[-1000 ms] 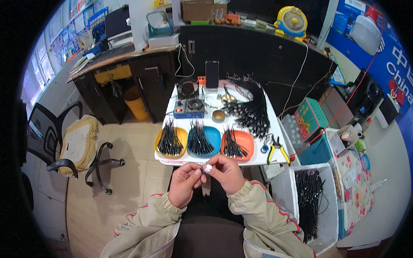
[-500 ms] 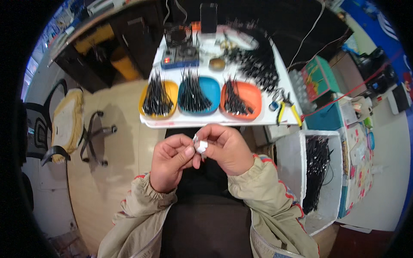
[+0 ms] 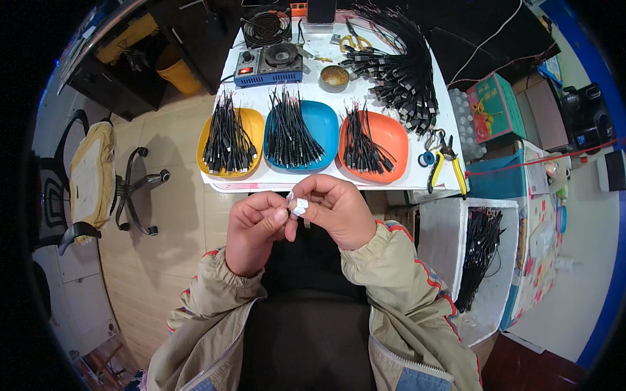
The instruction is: The person repeatedly picks small black wire assemblies from trays, inserts a white connector onto the wire ends, and places the finished units into a drawer. The process is repeated continuously throughout the clip.
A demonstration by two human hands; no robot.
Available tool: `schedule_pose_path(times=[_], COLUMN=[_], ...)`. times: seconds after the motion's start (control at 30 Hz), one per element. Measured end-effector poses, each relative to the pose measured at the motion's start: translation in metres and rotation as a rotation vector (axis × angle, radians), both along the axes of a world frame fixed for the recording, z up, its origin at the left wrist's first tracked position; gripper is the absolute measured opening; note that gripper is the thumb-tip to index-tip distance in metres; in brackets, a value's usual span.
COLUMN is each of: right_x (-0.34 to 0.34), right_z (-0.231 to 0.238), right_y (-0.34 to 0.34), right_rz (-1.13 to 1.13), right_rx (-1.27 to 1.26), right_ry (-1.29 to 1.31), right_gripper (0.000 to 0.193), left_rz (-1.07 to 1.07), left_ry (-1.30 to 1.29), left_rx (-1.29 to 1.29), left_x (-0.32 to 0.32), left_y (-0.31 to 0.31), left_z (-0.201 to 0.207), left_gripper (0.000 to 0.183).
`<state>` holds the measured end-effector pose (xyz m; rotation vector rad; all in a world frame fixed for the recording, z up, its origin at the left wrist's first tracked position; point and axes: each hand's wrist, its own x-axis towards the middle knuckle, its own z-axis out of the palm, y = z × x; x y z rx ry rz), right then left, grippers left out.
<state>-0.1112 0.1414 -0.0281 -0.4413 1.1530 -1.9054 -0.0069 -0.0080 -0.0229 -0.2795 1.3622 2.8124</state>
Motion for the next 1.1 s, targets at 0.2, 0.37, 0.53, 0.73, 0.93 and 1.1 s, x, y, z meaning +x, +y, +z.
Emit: schedule_pose_path(times=[0.2,0.37,0.53,0.73,0.93,1.1], right_x=[0.012,0.021,0.024,0.033,0.023,0.011], right_z=[0.006,0.017,0.022,0.020,0.007,-0.013], right_y=[0.003,0.008,0.016,0.011,0.016,0.014], right_rz=[-0.023,-0.032,-0.030,0.024,-0.045,0.168], right_rx=[-0.165,-0.096,-0.022,-0.237,-0.096,-0.221], right_ry=[-0.115,0.039,0.225,-0.259,-0.089,-0.536], right_gripper=[0.013,0.013,0.013,0.010,0.018,0.035], left_rz=[0.071,0.080,0.081,0.119,0.134,0.120], left_ry=[0.098,0.102,0.122,0.204,0.220,0.173], left_rx=[-0.045,-0.061,-0.105,-0.183,-0.709,-0.613], left_x=[0.007,0.014,0.020,0.021,0.018,0.008], left_y=[0.012,0.016,0.020,0.025,0.017,0.019], left_z=[0.006,0.008,0.008,0.006,0.002,-0.006], left_gripper=[0.012,0.012,0.012,0.013,0.014,0.014])
